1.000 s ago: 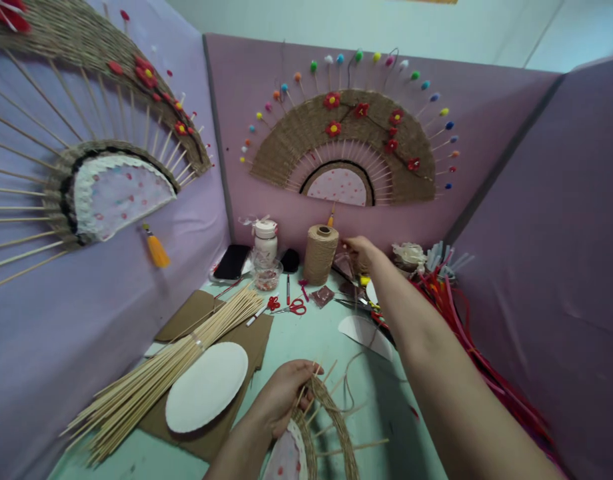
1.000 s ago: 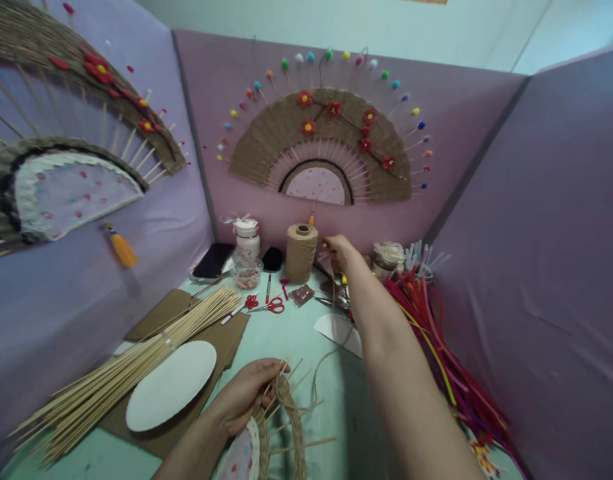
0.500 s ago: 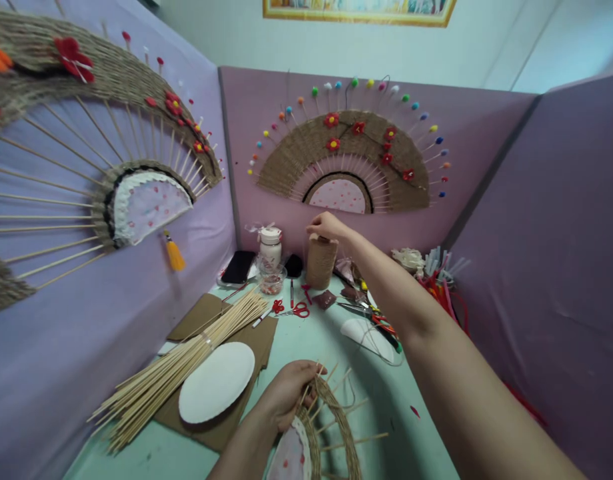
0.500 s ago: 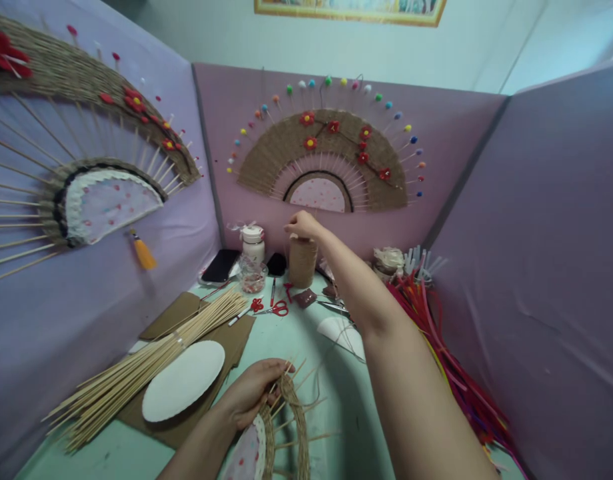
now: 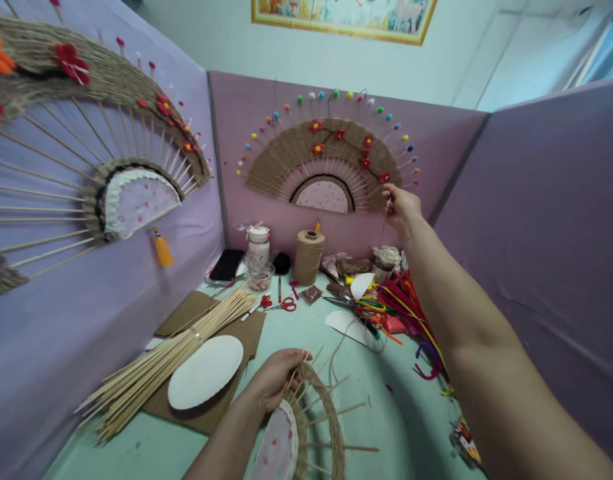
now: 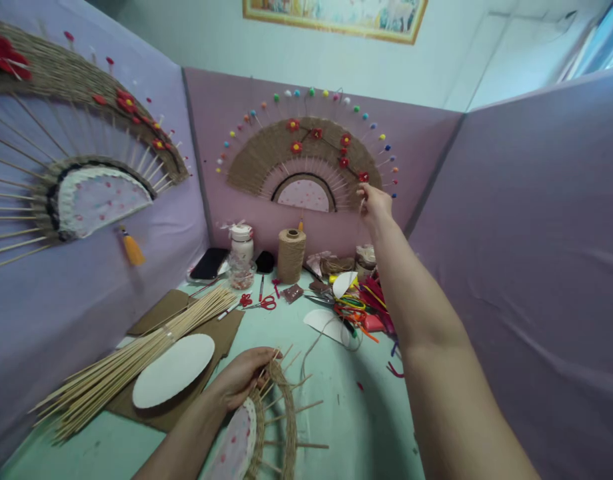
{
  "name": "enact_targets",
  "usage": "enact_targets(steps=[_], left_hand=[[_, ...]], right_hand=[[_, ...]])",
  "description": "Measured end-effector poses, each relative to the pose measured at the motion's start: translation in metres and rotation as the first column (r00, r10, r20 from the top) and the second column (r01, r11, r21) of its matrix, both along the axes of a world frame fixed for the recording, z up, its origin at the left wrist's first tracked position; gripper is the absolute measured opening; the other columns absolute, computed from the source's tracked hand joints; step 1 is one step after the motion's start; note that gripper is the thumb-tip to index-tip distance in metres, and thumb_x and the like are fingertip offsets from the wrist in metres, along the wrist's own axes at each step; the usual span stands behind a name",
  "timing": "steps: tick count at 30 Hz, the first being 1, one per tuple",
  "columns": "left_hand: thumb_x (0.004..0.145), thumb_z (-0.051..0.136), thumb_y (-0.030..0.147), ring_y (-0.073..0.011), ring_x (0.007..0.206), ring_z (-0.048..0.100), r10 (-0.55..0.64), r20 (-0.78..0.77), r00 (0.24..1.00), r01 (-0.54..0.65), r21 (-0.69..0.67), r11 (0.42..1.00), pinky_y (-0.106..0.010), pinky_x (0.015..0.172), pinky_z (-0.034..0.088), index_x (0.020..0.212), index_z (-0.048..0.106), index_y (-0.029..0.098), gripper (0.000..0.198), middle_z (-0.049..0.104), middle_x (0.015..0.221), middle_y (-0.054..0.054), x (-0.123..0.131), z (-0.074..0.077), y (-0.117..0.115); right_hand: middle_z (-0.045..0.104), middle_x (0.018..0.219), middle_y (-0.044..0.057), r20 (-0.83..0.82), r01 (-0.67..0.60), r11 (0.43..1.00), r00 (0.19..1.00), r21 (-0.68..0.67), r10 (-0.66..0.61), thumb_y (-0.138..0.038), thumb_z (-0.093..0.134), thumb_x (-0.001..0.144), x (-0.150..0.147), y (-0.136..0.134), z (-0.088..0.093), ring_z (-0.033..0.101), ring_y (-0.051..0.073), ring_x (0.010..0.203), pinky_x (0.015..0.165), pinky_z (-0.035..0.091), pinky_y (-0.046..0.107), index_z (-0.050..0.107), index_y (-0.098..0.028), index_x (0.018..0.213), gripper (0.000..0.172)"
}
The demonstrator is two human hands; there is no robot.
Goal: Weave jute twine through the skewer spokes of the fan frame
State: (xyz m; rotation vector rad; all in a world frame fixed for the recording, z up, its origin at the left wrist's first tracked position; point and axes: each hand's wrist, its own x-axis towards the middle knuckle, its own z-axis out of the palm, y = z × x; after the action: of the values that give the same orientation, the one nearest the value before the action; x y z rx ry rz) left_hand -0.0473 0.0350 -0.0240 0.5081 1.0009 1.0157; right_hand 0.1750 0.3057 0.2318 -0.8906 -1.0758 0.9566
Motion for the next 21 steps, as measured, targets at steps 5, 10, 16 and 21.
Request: enact_targets(steps=[5, 10, 16, 21], left_hand=[[0.073, 0.071, 0.025, -0.0044, 0.042, 0.044, -0.003, -0.005, 1.0, 0.003, 0.001, 1.0, -0.014, 0.038, 0.026, 0.08, 0.064, 0.008, 0.019, 0.054, 0.056, 0.001, 0.0, 0.0, 0.0], [0.076, 0.069, 0.02, -0.0041, 0.041, 0.044, -0.003, 0.003, 1.0, 0.003, -0.004, 1.0, -0.013, 0.037, 0.027, 0.08, 0.064, 0.008, 0.013, 0.056, 0.056, 0.0, -0.001, 0.001, 0.0], [0.078, 0.066, 0.018, -0.0046, 0.041, 0.045, 0.023, -0.025, 0.999, -0.023, -0.001, 1.0, -0.014, 0.037, 0.029, 0.079, 0.064, 0.008, 0.01, 0.056, 0.057, 0.0, -0.001, 0.0, 0.001], [0.076, 0.068, 0.018, -0.004, 0.041, 0.044, 0.02, 0.004, 1.0, -0.02, -0.017, 1.0, -0.013, 0.038, 0.027, 0.08, 0.063, 0.008, 0.012, 0.055, 0.057, 0.0, -0.002, 0.004, 0.0]], right_hand=[[0.053, 0.053, -0.008, -0.008, -0.118, 0.98, 0.993, 0.161, 0.121, -0.025, 0.065, 0.082, -0.034, -0.007, 0.028, 0.029, 0.002, 0.033, 0.034, 0.022, 0.016, 0.064, -0.016, 0.087, 0.01], [0.054, 0.059, -0.007, 0.184, -0.321, 0.924, 0.941, 0.207, 0.285, -0.034, 0.064, 0.086, -0.079, -0.026, 0.05, 0.037, 0.001, 0.038, 0.038, 0.027, 0.014, 0.062, -0.018, 0.102, 0.024], [0.049, 0.055, -0.008, 0.2, -0.317, 0.946, 0.934, 0.072, 0.298, -0.021, 0.059, 0.088, -0.103, -0.042, 0.056, 0.031, 0.001, 0.038, 0.036, 0.023, 0.013, 0.06, -0.014, 0.1, 0.014], [0.048, 0.054, -0.007, 0.319, -0.378, 0.913, 0.893, 0.153, 0.317, -0.027, 0.063, 0.085, -0.064, -0.067, 0.052, 0.032, 0.002, 0.039, 0.036, 0.024, 0.014, 0.063, -0.014, 0.095, 0.016]])
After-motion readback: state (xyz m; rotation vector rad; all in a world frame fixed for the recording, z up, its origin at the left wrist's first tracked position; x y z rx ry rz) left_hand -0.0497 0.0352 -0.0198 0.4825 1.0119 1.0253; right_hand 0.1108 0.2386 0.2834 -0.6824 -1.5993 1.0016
